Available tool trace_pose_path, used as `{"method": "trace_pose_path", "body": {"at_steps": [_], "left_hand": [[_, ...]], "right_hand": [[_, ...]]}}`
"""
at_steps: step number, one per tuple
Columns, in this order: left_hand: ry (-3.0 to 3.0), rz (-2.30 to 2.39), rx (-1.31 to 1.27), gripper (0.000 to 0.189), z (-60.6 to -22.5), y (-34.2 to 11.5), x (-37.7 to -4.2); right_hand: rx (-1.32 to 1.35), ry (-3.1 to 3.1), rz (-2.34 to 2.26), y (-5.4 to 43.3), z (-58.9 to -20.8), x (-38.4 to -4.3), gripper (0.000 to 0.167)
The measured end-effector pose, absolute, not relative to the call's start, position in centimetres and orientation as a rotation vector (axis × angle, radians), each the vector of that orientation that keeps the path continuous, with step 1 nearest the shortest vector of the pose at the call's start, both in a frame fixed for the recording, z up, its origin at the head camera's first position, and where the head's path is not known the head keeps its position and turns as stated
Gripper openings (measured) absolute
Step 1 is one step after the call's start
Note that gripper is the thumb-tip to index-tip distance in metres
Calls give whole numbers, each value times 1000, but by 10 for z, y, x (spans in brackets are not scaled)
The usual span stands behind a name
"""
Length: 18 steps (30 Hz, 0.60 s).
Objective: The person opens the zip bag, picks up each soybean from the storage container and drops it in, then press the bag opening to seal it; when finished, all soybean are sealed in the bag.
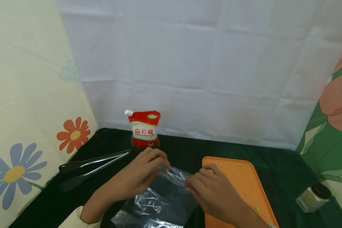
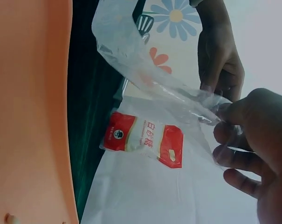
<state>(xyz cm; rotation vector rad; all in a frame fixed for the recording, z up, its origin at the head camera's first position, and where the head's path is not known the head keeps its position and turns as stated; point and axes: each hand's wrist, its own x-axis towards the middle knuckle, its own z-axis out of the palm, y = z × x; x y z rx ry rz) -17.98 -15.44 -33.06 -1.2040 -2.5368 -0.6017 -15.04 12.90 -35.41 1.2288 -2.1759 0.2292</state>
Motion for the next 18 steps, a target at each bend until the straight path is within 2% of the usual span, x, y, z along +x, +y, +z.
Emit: {"method": "trace_pose_path", "body": {"at_steps": [7, 12, 18], "left_hand": [[-2574, -530, -1147, 32, -338, -155, -186], [-2558, -472, -1117, 30, -341, -157, -190], [-2491, -609, -1122, 25, -341, -164, -193]], "right_hand": [[1238, -2095, 237, 128, -353, -151, 8], [1251, -2032, 243, 127, -351, -151, 27], [1260, -2035, 248, 134, -348, -154, 23]]}}
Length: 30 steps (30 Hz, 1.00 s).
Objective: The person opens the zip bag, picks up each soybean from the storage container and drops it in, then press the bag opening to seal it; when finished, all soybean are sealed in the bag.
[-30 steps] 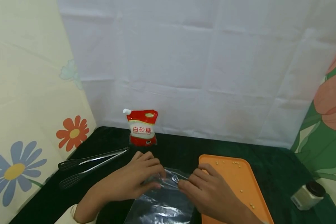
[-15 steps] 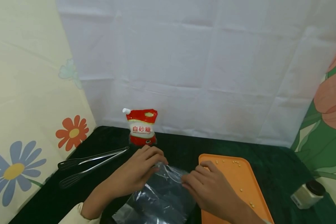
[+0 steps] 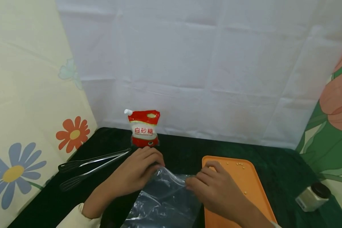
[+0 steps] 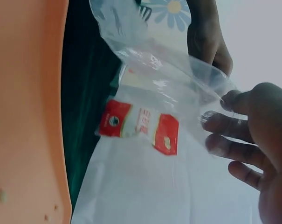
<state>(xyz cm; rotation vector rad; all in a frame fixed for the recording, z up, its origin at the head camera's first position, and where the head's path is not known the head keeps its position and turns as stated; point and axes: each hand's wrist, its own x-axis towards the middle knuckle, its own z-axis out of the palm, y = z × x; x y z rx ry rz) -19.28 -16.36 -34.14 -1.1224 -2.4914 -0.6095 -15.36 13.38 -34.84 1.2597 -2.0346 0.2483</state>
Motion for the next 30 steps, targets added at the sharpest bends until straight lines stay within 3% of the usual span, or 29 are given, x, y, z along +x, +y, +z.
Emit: {"method": "trace_pose_path", "body": {"at_steps": [10, 24, 30], "left_hand": [[-2403, -1114, -1308, 14, -332, -168, -188], [-2001, -2021, -1847, 25, -322, -165, -176], [-2048, -1991, -1874, 21, -320, -164, -172]], "right_hand": [[1193, -2096, 221, 151, -345, -164, 22], [1215, -2193, 306, 149, -346, -162, 20], [1245, -2247, 339, 147, -344, -158, 29]]}}
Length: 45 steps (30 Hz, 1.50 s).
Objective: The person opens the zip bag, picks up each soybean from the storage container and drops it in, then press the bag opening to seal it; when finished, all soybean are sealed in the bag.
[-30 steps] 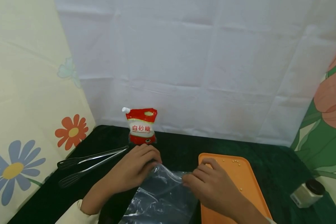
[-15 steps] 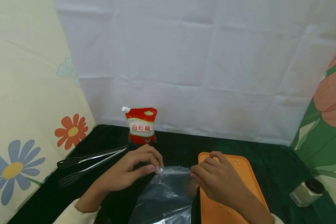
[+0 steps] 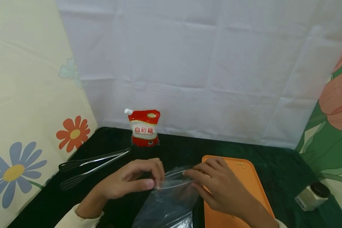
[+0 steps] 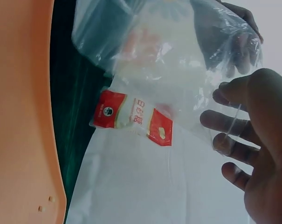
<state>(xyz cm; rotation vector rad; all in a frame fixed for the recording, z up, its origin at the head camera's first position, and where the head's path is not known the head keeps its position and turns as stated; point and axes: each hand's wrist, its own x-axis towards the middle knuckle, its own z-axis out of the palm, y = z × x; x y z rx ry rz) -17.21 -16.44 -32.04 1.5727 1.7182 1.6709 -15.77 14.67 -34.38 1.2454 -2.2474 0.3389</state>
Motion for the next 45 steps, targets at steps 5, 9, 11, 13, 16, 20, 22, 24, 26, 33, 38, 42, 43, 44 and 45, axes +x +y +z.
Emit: {"method": "trace_pose_path", "body": {"at_steps": [5, 9, 11, 13, 16, 20, 22, 24, 26, 33, 38, 42, 43, 44, 45], "left_hand": [[2241, 1334, 1612, 13, -315, -162, -170], [2610, 1025, 1580, 8, -313, -163, -170], [2674, 990, 1555, 8, -314, -163, -172], [2690, 986, 1550, 8, -315, -164, -173], [2671, 998, 1556, 9, -317, -165, -175], [2653, 1003, 1582, 11, -318, -168, -178], [2635, 1011, 1585, 12, -319, -169, -179], [2611, 1022, 1581, 15, -319, -169, -179], [2598, 1024, 1575, 18, -320, -170, -180], [2613, 1017, 1559, 24, -319, -171, -181], [2599, 1030, 1518, 24, -322, -172, -180], [2596, 1004, 1500, 23, -325, -171, -181], [2603, 991, 1491, 22, -326, -171, -181], [2609, 980, 1489, 22, -326, -171, -182], [2612, 973, 1489, 22, -326, -171, -182]], "right_hand": [[1278, -2163, 337, 146, -345, -159, 21], [1260, -2120, 322, 148, -346, -161, 23], [1260, -2117, 310, 148, -347, -161, 20], [1265, -2121, 297, 148, -346, -161, 17], [1260, -2123, 287, 149, -346, -161, 16], [1242, -2129, 291, 152, -345, -163, 14], [1249, -2135, 343, 154, -344, -164, 12], [1256, -2145, 447, 156, -342, -164, 10], [1250, -2144, 600, 159, -339, -166, 14], [1001, -2310, 899, 194, -331, -187, 26], [796, -2722, 823, 235, -348, -216, 13], [616, -2918, 747, 268, -369, -231, 15], [565, -2939, 720, 275, -374, -233, 15], [511, -2950, 698, 281, -378, -235, 16], [470, -2954, 675, 287, -382, -237, 16]]}}
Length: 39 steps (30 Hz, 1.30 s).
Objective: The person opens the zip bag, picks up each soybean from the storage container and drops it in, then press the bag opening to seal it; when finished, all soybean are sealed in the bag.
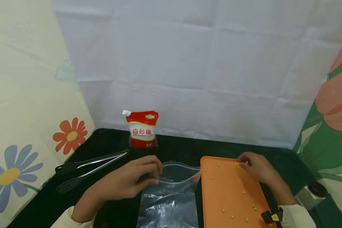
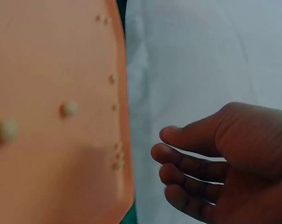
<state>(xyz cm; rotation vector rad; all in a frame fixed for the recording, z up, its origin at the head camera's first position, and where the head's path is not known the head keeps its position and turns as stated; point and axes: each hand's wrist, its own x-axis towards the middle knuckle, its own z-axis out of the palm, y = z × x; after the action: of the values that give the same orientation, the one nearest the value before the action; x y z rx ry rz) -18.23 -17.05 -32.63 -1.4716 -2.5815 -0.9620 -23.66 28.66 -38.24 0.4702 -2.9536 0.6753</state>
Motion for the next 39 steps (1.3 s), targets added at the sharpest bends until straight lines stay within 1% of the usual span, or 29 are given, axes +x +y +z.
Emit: {"method": "trace_pose_path", "body": {"at_steps": [5, 10, 18, 24, 29, 33, 37, 39], "left_hand": [[-2582, -976, -1490, 22, -329, -167, -182], [-2606, -969, -1505, 22, -330, -166, -181], [-2614, -857, -1513, 26, -329, -169, -180], [-2624, -816, -1507, 25, -329, -170, -180], [-2614, -812, -1509, 24, -328, -171, -180], [-2630, -817, -1500, 24, -328, -171, -180], [-2635, -815, -1492, 24, -327, -171, -180], [-2635, -811, -1487, 23, -326, -171, -180]], "right_hand": [[302, -3028, 651, 306, -399, -240, 18], [208, -3085, 663, 312, -410, -241, 19], [153, -3074, 629, 309, -420, -248, 20], [180, -3039, 595, 304, -423, -249, 16], [219, -2970, 594, 302, -421, -248, 16], [292, -2900, 788, 294, -414, -248, 22], [417, -2753, 1230, 271, -392, -239, 31], [475, -2656, 1449, 253, -377, -231, 31]]}}
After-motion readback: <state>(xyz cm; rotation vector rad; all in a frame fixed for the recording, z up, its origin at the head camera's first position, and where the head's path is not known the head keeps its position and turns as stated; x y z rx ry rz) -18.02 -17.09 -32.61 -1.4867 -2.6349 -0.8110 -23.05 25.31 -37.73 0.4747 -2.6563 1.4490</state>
